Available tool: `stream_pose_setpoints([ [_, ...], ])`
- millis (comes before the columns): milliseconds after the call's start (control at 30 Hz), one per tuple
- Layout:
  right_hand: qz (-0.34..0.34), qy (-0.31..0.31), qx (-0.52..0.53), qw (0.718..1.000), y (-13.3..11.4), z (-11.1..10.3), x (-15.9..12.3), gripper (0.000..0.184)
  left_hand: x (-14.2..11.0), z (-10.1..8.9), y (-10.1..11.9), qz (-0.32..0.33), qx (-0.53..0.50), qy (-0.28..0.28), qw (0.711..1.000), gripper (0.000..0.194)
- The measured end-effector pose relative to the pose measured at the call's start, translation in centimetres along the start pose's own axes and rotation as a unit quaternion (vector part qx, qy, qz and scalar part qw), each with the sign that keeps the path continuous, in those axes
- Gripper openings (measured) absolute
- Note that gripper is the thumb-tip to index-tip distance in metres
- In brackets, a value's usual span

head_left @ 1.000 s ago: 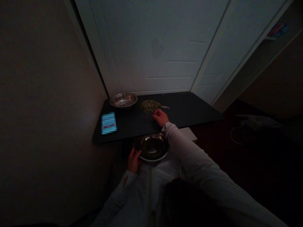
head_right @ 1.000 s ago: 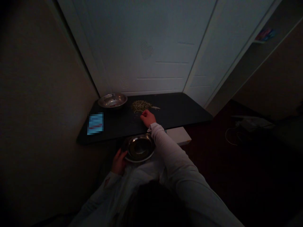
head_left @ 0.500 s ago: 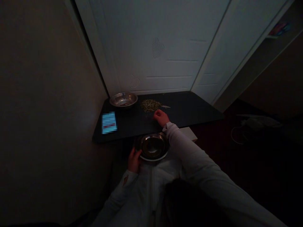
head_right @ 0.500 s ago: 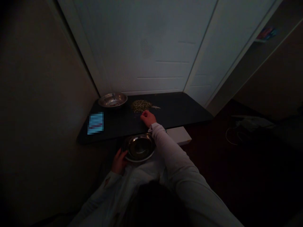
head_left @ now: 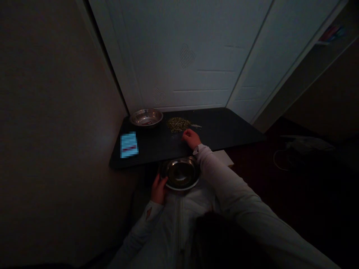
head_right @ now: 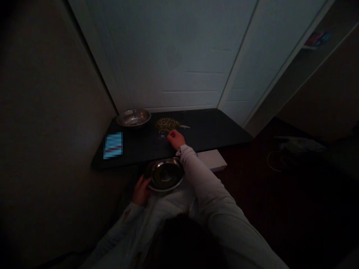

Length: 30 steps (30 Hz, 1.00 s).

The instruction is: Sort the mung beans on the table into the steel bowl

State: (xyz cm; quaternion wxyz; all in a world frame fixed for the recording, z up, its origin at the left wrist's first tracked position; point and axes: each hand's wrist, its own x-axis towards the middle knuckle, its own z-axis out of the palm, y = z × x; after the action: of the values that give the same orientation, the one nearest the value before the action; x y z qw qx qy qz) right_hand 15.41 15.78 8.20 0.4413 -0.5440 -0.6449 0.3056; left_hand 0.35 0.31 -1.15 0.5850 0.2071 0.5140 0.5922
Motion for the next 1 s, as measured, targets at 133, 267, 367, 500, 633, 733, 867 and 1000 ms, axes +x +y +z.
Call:
stream_pose_setpoints([
  [133,0.021,0.123,0.046,0.991,0.5,-0.4,0.5,0.009,0.0,0.0,0.1,-0.001,0.002,0.007,1.0,0.042],
  [267,0.044,0.19,0.022,0.98,1.4,-1.3,1.1,0.011,0.1,0.0,-0.1,-0.01,-0.016,0.001,1.0,0.043],
  [367,0.044,0.18,-0.035,0.982,2.1,-2.0,1.4,0.012,0.2,-0.1,-0.2,-0.003,-0.023,0.0,1.0,0.044],
  [500,0.033,0.161,-0.084,0.983,2.4,-2.2,1.4,0.012,0.3,-0.2,-0.4,-0.002,-0.026,-0.002,1.0,0.045],
  [633,0.029,0.147,-0.124,0.981,2.2,-2.1,1.3,0.012,0.3,-0.3,-0.5,0.0,-0.026,-0.007,1.0,0.045],
  [733,0.032,0.135,-0.14,0.98,1.9,-2.2,1.1,0.012,0.2,-0.2,-0.4,0.007,-0.015,-0.01,1.0,0.044],
  [867,0.034,0.103,-0.146,0.983,1.6,-2.2,0.9,0.012,-0.1,0.0,0.0,0.014,0.008,-0.007,1.0,0.041],
  [1000,0.037,0.086,-0.132,0.987,1.6,-2.2,0.7,0.013,-0.1,0.0,0.1,0.001,0.007,0.003,1.0,0.041],
])
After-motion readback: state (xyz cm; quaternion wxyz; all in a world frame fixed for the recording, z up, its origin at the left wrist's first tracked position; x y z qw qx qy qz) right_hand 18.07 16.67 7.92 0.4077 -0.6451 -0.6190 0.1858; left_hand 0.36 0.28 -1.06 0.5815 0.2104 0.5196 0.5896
